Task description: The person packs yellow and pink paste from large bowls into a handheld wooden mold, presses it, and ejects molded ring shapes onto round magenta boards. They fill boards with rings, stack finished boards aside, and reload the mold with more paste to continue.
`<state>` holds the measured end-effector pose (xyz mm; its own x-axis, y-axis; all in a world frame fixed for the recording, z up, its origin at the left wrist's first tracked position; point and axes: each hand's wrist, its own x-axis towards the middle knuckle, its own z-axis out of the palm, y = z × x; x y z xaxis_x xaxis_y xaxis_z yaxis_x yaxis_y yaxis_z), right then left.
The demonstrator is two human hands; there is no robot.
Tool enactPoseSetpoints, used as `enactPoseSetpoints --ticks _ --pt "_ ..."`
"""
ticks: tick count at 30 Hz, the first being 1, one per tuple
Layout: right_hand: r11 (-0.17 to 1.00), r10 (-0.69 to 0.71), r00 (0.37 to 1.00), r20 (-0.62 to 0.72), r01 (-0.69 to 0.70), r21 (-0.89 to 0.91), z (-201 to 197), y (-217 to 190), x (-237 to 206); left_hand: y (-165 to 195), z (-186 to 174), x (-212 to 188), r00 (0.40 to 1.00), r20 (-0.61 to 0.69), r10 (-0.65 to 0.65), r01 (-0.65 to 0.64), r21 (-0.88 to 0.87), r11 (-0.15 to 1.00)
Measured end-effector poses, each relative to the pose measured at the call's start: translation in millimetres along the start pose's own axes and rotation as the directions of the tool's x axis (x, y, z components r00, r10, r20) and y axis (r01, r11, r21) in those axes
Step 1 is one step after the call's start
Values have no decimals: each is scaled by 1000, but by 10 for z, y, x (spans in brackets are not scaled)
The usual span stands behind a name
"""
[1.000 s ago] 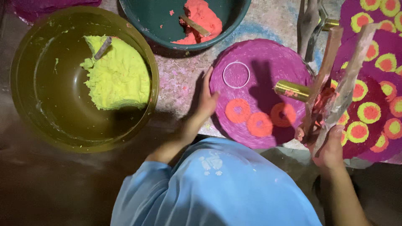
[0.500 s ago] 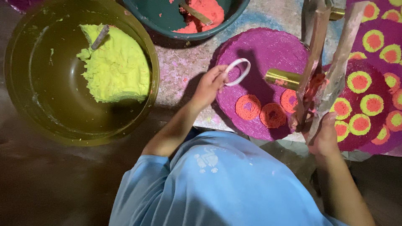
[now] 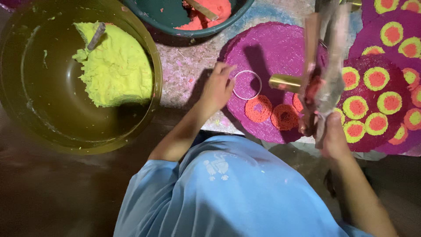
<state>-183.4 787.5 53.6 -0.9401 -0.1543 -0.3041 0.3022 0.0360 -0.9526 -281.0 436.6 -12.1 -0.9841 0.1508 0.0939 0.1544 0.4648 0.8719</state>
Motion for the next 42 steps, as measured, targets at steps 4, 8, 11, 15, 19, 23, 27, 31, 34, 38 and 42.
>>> enactPoseSetpoints --ticks 4,8,11,15,19,23,27,31,34,38,42 --pt "917 330 937 118 -288 -276 35 -208 301 102 -21 407 963 177 203 166 -984 67" --pt "833 462 859 222 -333 -442 65 -604 565 204 19 570 918 102 384 235 -919 -318" --pt "807 322 920 222 -144 -572 -42 -887 568 266 6 433 981 185 60 183 -983 34" --pt "945 181 956 230 -105 -309 -136 -982 427 198 -153 -95 937 192 291 -293 -18 956" --pt "990 103 970 220 -79 -118 -99 -945 342 108 -146 -196 902 211 378 -423 246 872" --pt "995 95 978 185 -99 13 -39 -910 302 14 -127 -132 910 204 361 -409 296 863" --pt "996 74 983 167 -81 32 -55 -783 283 -26 -171 -165 909 244 338 -400 282 872" --pt "978 107 964 245 -58 -198 -68 -656 375 60 -222 -46 933 205 294 -328 156 932" --pt "874 347 891 292 -194 -445 37 -697 502 210 -215 252 975 146 167 53 -883 467" --pt "762 630 718 297 -496 -417 355 -927 712 410 -105 559 971 16 239 124 -887 -444" --pt "600 545 837 37 -359 -715 588 -1250 935 363 -83 716 980 -96 174 16 -834 -551"
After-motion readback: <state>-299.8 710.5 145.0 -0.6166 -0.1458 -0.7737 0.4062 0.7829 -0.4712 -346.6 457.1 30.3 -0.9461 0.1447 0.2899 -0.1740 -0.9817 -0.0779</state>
